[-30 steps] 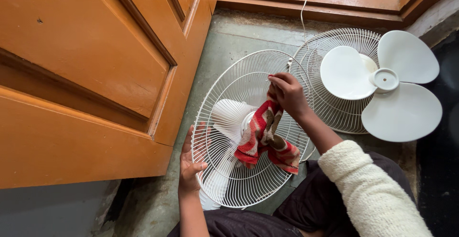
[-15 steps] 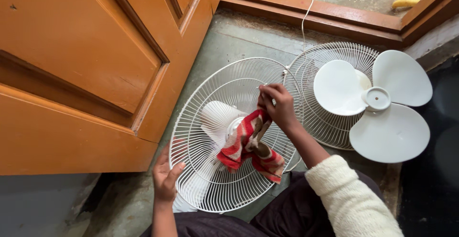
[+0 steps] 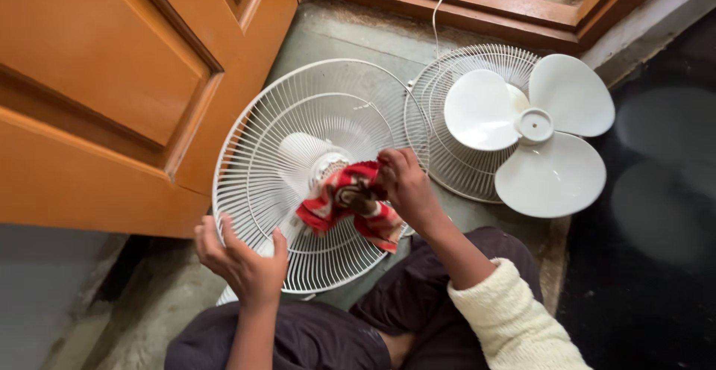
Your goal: The person cleans the motor housing and internal components of a disassembled electric fan using a cloth before attempting to reassemble the grill.
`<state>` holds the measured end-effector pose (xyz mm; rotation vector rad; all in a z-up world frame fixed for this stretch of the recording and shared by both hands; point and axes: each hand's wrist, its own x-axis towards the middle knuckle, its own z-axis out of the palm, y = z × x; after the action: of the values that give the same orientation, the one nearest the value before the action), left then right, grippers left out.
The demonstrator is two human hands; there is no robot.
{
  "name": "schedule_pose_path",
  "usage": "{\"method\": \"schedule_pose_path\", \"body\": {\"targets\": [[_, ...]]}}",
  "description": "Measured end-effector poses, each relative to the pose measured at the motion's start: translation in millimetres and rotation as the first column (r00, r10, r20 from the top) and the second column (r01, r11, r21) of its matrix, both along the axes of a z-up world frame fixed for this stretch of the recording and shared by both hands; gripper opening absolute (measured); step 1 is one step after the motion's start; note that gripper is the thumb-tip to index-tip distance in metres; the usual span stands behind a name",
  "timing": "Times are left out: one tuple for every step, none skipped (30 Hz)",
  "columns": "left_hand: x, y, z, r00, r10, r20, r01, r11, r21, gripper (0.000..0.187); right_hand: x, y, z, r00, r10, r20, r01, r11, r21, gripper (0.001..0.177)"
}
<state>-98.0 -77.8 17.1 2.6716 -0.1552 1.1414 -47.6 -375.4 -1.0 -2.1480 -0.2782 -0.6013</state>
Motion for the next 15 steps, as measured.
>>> {"method": "schedule_pose_path", "body": {"targets": [[0, -1, -5, 0.998, 0.055, -0.003, -0.055, 0.998, 0.003, 0.085, -2, -4, -6, 0.998, -0.064, -0.009, 0.062, 0.991, -0.114, 0.027], [2, 1, -10, 0.997, 0.043, -0.068, -0.048, 0.997, -0.068, 0.084, -2, -9, -12, 0.992, -0.127, -0.011, 0.122, 0.966, -0.228, 0.025], [4, 6, -14, 0.991, 0.026, -0.133, -0.045, 0.989, -0.138, 0.084, -2, -15, -19, 0.987, -0.157, 0.015, 0.156, 0.956, -0.249, 0.025], [2, 12, -17, 0.980, 0.005, -0.197, -0.047, 0.977, -0.208, 0.085, -1, -21, -27, 0.982, -0.186, 0.041, 0.190, 0.944, -0.270, 0.024], [0, 20, -18, 0.949, 0.000, -0.316, -0.096, 0.953, -0.288, 0.079, 0, -27, -35, 0.975, -0.213, 0.069, 0.224, 0.931, -0.288, 0.024], [-2, 28, -18, 0.903, -0.018, -0.429, -0.152, 0.921, -0.359, 0.074, -1, -31, -43, 0.970, -0.231, 0.072, 0.242, 0.924, -0.297, 0.025], [-2, 33, -16, 0.848, -0.046, -0.529, -0.214, 0.882, -0.419, 0.069, 0, -34, -50, 0.965, -0.249, 0.079, 0.261, 0.916, -0.304, 0.025], [-4, 34, -13, 0.878, -0.053, -0.476, -0.173, 0.891, -0.420, 0.066, 0, -38, -56, 0.960, -0.267, 0.087, 0.281, 0.909, -0.309, 0.026], [-7, 36, -11, 0.905, -0.062, -0.422, -0.132, 0.900, -0.416, 0.063, -1, -41, -62, 0.962, -0.259, 0.086, 0.273, 0.907, -0.322, 0.025], [-8, 36, -8, 0.928, -0.073, -0.366, -0.090, 0.908, -0.409, 0.059, -2, -43, -68, 0.964, -0.251, 0.085, 0.265, 0.905, -0.334, 0.024], [-10, 36, -6, 0.932, -0.081, -0.352, -0.084, 0.899, -0.429, 0.057, -8, -45, -76, 0.967, -0.243, 0.076, 0.254, 0.903, -0.346, 0.024], [-9, 36, -5, 0.937, -0.088, -0.338, -0.078, 0.890, -0.449, 0.056, -14, -47, -83, 0.970, -0.242, 0.012, 0.227, 0.889, -0.397, 0.019], [-9, 37, -3, 0.941, -0.092, -0.326, -0.076, 0.881, -0.468, 0.054, -19, -47, -90, 0.969, -0.240, -0.055, 0.191, 0.875, -0.446, 0.015], [-8, 40, -2, 0.942, -0.082, -0.325, -0.087, 0.877, -0.473, 0.055, -24, -46, -94, 0.963, -0.239, -0.121, 0.151, 0.858, -0.492, 0.011], [-6, 43, -3, 0.943, -0.075, -0.323, -0.097, 0.870, -0.484, 0.056, -29, -46, -96, 0.970, -0.211, -0.119, 0.124, 0.853, -0.507, 0.011]]}}
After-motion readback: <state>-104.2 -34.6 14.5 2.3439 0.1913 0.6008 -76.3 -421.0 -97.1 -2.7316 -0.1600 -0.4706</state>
